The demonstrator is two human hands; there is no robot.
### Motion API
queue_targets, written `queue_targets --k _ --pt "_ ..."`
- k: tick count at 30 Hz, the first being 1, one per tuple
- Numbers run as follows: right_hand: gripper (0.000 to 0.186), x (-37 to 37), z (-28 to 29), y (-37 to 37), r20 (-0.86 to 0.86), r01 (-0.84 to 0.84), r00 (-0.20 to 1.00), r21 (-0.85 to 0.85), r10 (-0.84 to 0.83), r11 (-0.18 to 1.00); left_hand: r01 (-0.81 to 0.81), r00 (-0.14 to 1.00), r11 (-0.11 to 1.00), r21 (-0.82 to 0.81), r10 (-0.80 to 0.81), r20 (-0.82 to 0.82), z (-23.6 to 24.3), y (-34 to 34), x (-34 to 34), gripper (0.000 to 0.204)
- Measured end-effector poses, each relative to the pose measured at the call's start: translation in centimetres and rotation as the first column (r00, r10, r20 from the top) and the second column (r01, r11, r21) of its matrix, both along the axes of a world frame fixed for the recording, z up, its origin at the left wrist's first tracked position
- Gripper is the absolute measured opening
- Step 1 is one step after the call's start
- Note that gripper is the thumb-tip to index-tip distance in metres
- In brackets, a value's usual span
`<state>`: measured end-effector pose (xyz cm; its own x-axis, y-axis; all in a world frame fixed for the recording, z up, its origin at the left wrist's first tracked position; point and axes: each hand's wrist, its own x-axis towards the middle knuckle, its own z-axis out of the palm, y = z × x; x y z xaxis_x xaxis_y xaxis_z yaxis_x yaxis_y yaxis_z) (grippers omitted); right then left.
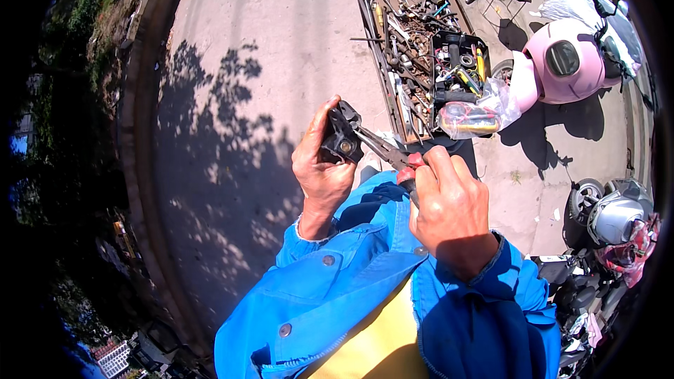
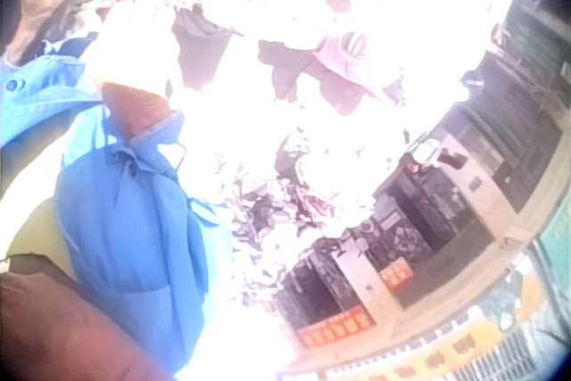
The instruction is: The person retrieves a small black mechanical component and a screwdriver from a tool cart in an outdoor area. They walk to a disassembled scooter, wipe the component with a cloth, and then use the screwdriver to manipulate the part. The person returns to the cart, picks up pliers, and uses them to adjust the component further before placing the pliers back.
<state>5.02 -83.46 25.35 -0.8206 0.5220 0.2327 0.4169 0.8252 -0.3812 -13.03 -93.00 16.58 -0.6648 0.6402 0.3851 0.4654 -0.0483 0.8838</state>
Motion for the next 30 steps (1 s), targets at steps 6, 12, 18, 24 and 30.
queue_targets --k 6,12,18,24,30 --pt "0.009 0.1 -0.2 0.2 -0.015 0.008 1.000 -0.012 -0.008 1.000 -0.033 0.998 0.998 0.045 0.030 0.061 -0.3 0.4 0.3 0.070" --pt "0.009 0.2 -0.1 0.4 -0.029 0.006 1.000 -0.034 -0.007 0.999 -0.092 0.980 0.995 0.027 0.085 0.180 0.3 0.8 1.3 0.067" --pt "0.009 0.2 -0.5 0.6 -0.040 0.024 0.999 -0.022 -0.025 0.999 -0.101 0.983 0.995 0.007 0.099 0.157 0.5 1.1 1.5 0.067" --pt "0.010 0.0 -0.6 0.5 -0.056 0.028 0.998 -0.084 -0.032 0.996 -0.133 0.926 0.990 0.038 0.110 0.361 1.3 1.9 3.8 0.067" --pt "0.032 0.7 1.1 2.4 -0.052 0.121 0.990 -0.103 -0.127 0.987 -0.008 0.880 0.993 0.118 -0.049 0.472 0.5 2.1 2.6 0.070"
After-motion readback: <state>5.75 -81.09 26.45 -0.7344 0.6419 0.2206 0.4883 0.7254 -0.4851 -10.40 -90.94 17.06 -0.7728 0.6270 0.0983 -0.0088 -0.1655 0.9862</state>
